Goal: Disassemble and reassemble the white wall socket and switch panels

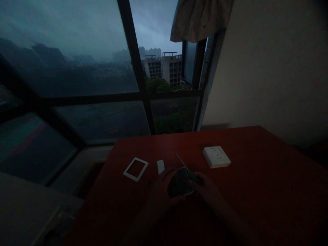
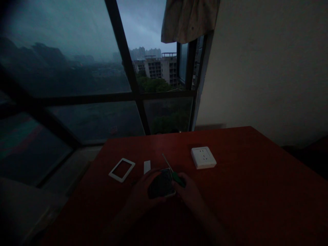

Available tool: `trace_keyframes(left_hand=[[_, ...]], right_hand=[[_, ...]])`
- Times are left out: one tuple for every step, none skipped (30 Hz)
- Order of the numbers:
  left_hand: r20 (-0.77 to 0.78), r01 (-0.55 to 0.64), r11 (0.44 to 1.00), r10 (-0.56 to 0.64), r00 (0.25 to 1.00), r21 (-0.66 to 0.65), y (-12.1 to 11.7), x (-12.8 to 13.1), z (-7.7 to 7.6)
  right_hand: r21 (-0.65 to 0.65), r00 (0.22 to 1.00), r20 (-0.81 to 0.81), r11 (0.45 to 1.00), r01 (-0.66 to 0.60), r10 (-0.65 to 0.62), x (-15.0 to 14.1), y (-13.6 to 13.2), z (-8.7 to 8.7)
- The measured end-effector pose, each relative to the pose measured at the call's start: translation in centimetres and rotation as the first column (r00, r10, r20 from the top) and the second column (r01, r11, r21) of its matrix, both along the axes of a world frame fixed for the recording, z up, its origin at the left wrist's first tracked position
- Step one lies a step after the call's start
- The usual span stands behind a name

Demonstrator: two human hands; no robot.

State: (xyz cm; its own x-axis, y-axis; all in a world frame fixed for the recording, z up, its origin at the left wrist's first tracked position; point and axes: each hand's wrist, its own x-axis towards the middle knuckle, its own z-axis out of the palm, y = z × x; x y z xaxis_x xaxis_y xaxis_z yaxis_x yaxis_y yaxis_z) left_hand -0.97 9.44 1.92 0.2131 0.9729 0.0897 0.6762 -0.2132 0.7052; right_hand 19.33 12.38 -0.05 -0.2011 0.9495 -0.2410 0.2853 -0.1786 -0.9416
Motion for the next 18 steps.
trace_keyframes(left_hand=[[-0.005,0.001,1.000,-0.001,1.000,0.004,-0.01,0.01,-0.05],[-0.011,0.003,1.000,-0.003,1.000,0.011,-0.02,0.01,-0.10],[-0.015,0.008,1.000,-0.008,1.000,0.020,-0.02,0.01,-0.13],[-0.017,0.013,0.999,-0.012,1.000,0.032,-0.02,0.00,-0.13],[-0.018,0.019,0.999,-0.018,1.000,0.042,-0.02,0.01,-0.11],[-0.018,0.022,0.999,-0.021,1.000,0.048,-0.02,0.01,-0.07],[-0.019,0.024,0.998,-0.023,1.000,0.049,-0.03,0.03,-0.02],[-0.021,0.024,0.999,-0.023,1.000,0.047,-0.04,0.04,0.04],[-0.024,0.020,0.999,-0.019,1.000,0.042,-0.05,0.06,0.08],[-0.027,0.016,0.999,-0.015,1.000,0.037,-0.06,0.07,0.12],[-0.029,0.014,0.999,-0.013,0.999,0.034,-0.08,0.08,0.14],[-0.030,0.015,0.999,-0.014,0.999,0.034,-0.09,0.08,0.13],[-0.029,0.017,0.999,-0.016,0.999,0.038,-0.09,0.07,0.12],[-0.028,0.019,0.999,-0.018,0.999,0.042,-0.09,0.06,0.09],[-0.027,0.024,0.999,-0.023,0.999,0.044,-0.07,0.05,0.08],[-0.026,0.030,0.999,-0.029,0.999,0.043,-0.06,0.04,0.07],[-0.026,0.034,0.999,-0.033,0.999,0.042,-0.03,0.04,0.06],[-0.024,0.035,0.999,-0.034,0.999,0.041,-0.01,0.03,0.07]], right_hand=[[0.019,1.000,0.009,1.000,0.008,-0.008,-0.01,0.01,-0.06],[0.039,1.000,0.015,0.999,0.012,-0.013,-0.02,0.02,-0.11],[0.059,1.000,0.020,0.998,0.014,-0.015,-0.03,0.02,-0.13],[0.076,1.000,0.025,0.997,0.014,-0.016,-0.05,0.02,-0.13],[0.090,0.999,0.030,0.996,0.014,-0.017,-0.07,0.02,-0.12],[0.101,0.999,0.037,0.995,0.014,-0.018,-0.08,0.02,-0.09],[0.109,0.999,0.045,0.994,0.013,-0.018,-0.10,0.01,-0.07],[0.115,0.999,0.051,0.993,0.011,-0.017,-0.11,0.01,-0.05],[0.120,0.998,0.055,0.993,0.008,-0.015,-0.12,0.00,-0.04],[0.123,0.998,0.057,0.992,0.003,-0.010,-0.12,-0.01,-0.04],[0.126,0.998,0.058,0.992,-0.002,-0.005,-0.11,-0.01,-0.05],[0.129,0.998,0.057,0.992,-0.006,-0.001,-0.09,-0.02,-0.06],[0.131,0.998,0.057,0.991,-0.009,0.001,-0.07,-0.03,-0.08],[0.134,0.998,0.058,0.991,-0.008,0.000,-0.05,-0.05,-0.10],[0.136,0.998,0.060,0.991,-0.006,-0.003,-0.03,-0.06,-0.12],[0.138,0.998,0.061,0.990,-0.002,-0.006,-0.01,-0.09,-0.13],[0.139,0.998,0.062,0.990,0.001,-0.009,-0.01,-0.11,-0.13],[0.140,0.998,0.062,0.990,0.002,-0.011,0.00,-0.13,-0.14]])
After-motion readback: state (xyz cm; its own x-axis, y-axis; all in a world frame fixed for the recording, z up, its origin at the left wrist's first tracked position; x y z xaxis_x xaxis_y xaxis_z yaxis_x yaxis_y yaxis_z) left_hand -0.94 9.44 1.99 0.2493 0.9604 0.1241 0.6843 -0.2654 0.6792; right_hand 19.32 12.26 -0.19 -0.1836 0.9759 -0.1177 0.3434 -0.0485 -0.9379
